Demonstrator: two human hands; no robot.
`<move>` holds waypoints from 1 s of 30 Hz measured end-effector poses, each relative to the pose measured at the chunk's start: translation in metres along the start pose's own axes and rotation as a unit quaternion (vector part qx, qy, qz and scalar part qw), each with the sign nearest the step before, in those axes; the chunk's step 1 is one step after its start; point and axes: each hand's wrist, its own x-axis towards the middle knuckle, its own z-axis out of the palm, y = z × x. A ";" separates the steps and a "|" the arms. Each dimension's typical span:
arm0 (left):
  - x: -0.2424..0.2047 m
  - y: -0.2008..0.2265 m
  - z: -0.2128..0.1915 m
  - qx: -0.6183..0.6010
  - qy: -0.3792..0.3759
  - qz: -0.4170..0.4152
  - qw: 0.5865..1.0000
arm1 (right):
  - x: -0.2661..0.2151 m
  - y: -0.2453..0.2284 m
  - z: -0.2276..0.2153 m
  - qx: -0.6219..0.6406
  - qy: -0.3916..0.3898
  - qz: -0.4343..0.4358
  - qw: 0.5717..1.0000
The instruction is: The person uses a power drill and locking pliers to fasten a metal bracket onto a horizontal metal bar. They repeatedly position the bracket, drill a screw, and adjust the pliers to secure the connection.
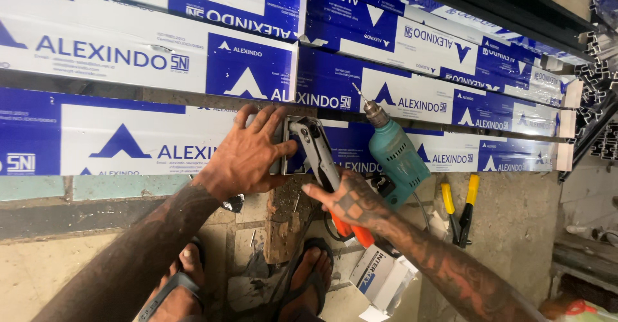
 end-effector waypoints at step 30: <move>0.001 -0.002 0.003 -0.009 0.004 -0.005 1.000 | -0.030 -0.039 -0.039 -0.065 -0.019 0.012 0.998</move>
